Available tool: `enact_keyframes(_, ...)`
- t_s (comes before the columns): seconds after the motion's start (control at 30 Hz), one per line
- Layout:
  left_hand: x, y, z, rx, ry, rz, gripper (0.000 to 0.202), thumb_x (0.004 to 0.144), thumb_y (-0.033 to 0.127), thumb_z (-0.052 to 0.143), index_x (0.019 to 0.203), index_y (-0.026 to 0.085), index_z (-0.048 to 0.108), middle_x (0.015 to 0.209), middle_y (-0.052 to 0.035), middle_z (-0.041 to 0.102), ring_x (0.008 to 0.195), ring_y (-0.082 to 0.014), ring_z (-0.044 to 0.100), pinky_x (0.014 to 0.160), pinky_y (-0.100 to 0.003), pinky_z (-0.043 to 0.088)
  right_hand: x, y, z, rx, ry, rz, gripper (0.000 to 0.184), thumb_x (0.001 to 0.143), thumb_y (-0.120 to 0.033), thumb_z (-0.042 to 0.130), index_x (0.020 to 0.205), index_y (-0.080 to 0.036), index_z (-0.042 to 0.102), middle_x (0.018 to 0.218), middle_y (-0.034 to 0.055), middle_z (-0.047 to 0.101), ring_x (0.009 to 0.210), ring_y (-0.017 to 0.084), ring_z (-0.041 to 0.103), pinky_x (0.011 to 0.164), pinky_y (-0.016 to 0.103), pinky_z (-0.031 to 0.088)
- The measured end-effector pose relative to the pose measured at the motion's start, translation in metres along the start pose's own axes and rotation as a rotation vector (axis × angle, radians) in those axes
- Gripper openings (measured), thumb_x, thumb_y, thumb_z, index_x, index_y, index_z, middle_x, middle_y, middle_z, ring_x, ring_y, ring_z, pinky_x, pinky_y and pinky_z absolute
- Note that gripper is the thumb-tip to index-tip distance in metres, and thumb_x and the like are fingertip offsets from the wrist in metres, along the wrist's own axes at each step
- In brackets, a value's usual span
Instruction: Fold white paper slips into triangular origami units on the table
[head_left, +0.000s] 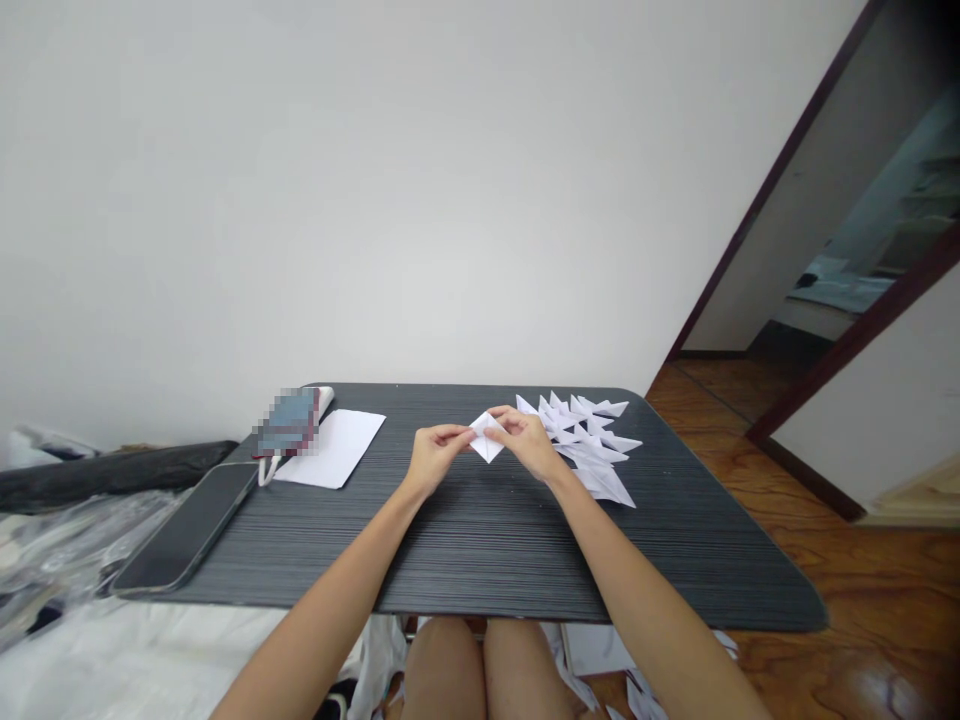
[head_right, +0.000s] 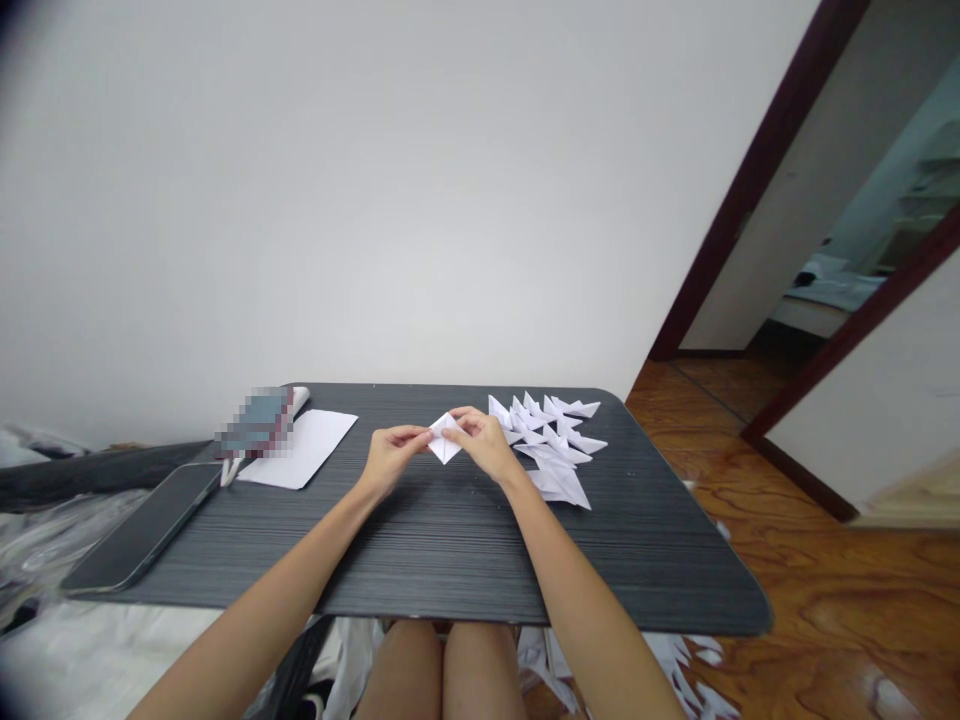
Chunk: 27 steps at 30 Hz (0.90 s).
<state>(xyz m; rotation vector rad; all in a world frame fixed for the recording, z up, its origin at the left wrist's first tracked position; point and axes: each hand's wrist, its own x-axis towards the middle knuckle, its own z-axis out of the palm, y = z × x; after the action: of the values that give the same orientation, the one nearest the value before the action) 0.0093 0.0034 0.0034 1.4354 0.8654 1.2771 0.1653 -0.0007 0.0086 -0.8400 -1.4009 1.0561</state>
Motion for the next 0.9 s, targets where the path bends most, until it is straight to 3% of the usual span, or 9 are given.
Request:
enact_keyframes(0.2, -0.0020, 0.0011, 0.0021, 0.015, -0.002, 0.036, 0.022, 0.064, 0.029, 0.063, 0.075, 0.011, 0.065, 0.073, -0.0061, 0.067, 0.066, -0.0172, 0.062, 0.063, -0.028, 0.050, -0.0010, 0.0016, 0.0071, 0.247, 0.036, 0.096, 0.031, 0.054, -0.025, 0.068, 0.046, -0.015, 0.040, 0.076, 0.0023, 0.057, 0.071, 0.013, 0.052, 0.064, 0.027, 0.039)
enact_keyframes(0.3, -0.0029, 0.0016, 0.0025, 0.000, -0.046, 0.047, 0.030, 0.066, 0.028, 0.061, 0.090, 0.010, 0.061, 0.075, -0.0069, 0.067, 0.068, -0.0173, 0.062, 0.064, -0.028, 0.050, -0.0003, 0.0020, 0.0076, 0.300, 0.041, 0.134, 0.034, 0.049, -0.025, 0.071, 0.046, -0.015, 0.039, 0.073, 0.0010, 0.057, 0.066, 0.012, 0.051, 0.062, 0.026, 0.039)
enact_keyframes(0.4, -0.0036, 0.0016, 0.0032, 0.015, -0.082, 0.032, 0.039, 0.067, 0.029, 0.060, 0.101, 0.009, 0.057, 0.081, -0.0089, 0.067, 0.073, -0.0186, 0.062, 0.067, -0.030, 0.050, 0.0002, 0.0031, 0.0055, 0.279, 0.019, 0.146, 0.033, 0.048, -0.025, 0.072, 0.047, -0.015, 0.041, 0.067, -0.0008, 0.055, 0.063, 0.011, 0.051, 0.060, 0.026, 0.039)
enact_keyframes(0.63, -0.0034, 0.0002, 0.0049, 0.071, -0.114, 0.026, 0.034, 0.070, 0.031, 0.055, 0.096, 0.011, 0.062, 0.090, -0.0081, 0.065, 0.075, -0.0200, 0.062, 0.069, -0.034, 0.050, -0.0003, 0.0038, 0.0006, 0.159, 0.017, 0.153, 0.028, 0.050, -0.032, 0.071, 0.055, -0.016, 0.048, 0.062, -0.0016, 0.055, 0.062, 0.012, 0.051, 0.061, 0.026, 0.040)
enact_keyframes(0.9, -0.0039, -0.0018, 0.0061, 0.111, -0.148, 0.047, 0.034, 0.072, 0.030, 0.052, 0.099, 0.012, 0.061, 0.092, -0.0067, 0.065, 0.078, -0.0200, 0.061, 0.069, -0.033, 0.050, 0.0002, 0.0065, 0.0015, 0.197, -0.025, 0.106, 0.027, 0.053, -0.027, 0.069, 0.052, -0.016, 0.044, 0.065, -0.0015, 0.056, 0.062, 0.011, 0.052, 0.059, 0.025, 0.039)
